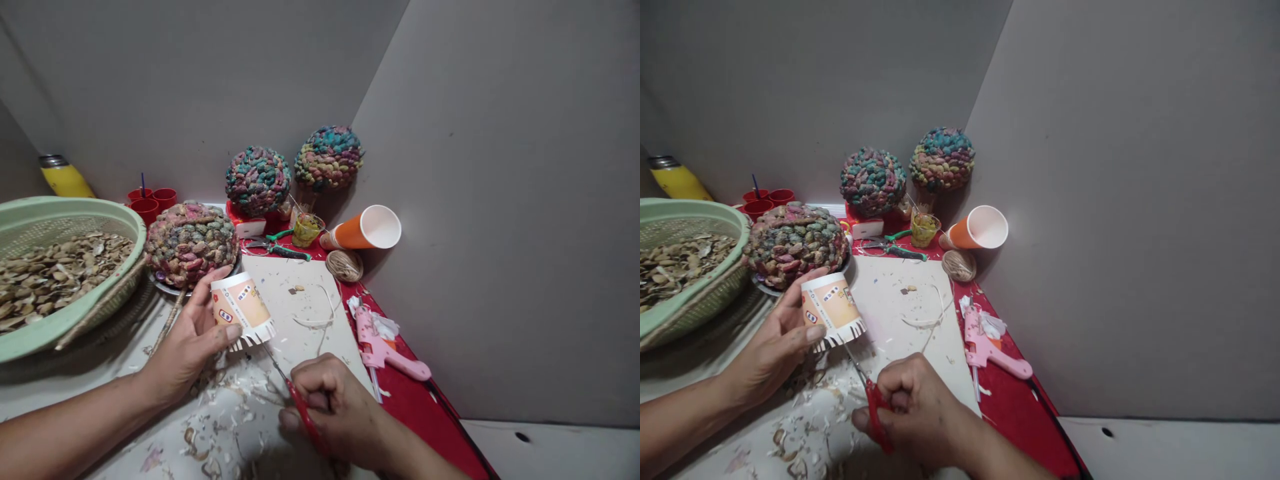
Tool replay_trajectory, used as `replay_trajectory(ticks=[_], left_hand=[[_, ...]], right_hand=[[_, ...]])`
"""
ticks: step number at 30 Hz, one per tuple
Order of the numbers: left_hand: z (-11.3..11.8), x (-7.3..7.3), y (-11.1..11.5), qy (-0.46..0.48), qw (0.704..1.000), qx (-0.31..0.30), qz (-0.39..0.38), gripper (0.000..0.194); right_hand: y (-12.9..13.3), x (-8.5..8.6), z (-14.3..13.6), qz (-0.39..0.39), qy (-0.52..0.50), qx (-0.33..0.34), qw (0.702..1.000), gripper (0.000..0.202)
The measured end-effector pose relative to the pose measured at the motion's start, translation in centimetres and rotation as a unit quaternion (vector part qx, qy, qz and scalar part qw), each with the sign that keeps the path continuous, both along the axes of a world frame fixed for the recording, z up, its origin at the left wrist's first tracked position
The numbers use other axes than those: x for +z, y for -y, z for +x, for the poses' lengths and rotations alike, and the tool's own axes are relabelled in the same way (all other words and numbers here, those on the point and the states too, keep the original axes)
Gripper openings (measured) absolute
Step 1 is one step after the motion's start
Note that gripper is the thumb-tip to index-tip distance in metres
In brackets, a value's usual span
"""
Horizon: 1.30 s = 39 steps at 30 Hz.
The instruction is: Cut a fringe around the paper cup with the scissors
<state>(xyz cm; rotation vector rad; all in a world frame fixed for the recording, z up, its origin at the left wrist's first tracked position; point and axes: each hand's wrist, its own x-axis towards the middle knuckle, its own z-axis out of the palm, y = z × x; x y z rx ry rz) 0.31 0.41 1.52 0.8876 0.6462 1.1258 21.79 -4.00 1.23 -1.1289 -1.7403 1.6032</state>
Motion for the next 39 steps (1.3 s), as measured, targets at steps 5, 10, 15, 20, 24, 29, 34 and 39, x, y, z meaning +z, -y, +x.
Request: replay_trajectory(ticks=[5, 10, 15, 20, 24, 29, 34, 39], left_hand=[[0.21, 0.20, -0.01, -0.003, 1.000, 0.004, -0.004, 0.066], [0.14, 0.17, 0.07, -0.021, 1.000, 0.008, -0.006, 0.065], [0.16, 0.12, 0.08, -0.024, 1.000, 0.011, -0.009, 0.067], [0.33, 0.08, 0.00, -0.016, 1.000, 0.009, -0.008, 0.065], [0.39, 0.15, 0.06, -0.014, 1.000, 0.013, -0.011, 0.064], [0.30, 0.09, 0.10, -0.012, 1.000, 0.009, -0.011, 0.065], [0.26, -0.08, 0.11, -0.010, 1.000, 0.014, -0.009, 0.065], [0.41, 0.31, 0.26, -0.013, 1.000, 0.018, -0.022, 0.057]], right_hand=[[-0.01, -0.06, 0.07, -0.024, 0.012, -0.003, 1.000, 0.061], [-0.04, 0.19, 0.01, -0.029, 0.003, 0.005, 1.000, 0.066], [-0.06, 0.41, -0.01, -0.027, 0.008, 0.013, 1.000, 0.064], [-0.01, 0.25, 0.03, -0.027, -0.005, 0.000, 1.000, 0.065], [-0.15, 0.36, 0.15, -0.055, -0.006, -0.002, 0.998, 0.067], [-0.25, 0.74, 0.21, -0.104, -0.030, -0.002, 0.994, 0.067], [-0.12, 0.46, 0.11, -0.108, -0.035, -0.017, 0.993, 0.067], [-0.03, 0.36, 0.20, -0.084, -0.034, -0.018, 0.996, 0.066]])
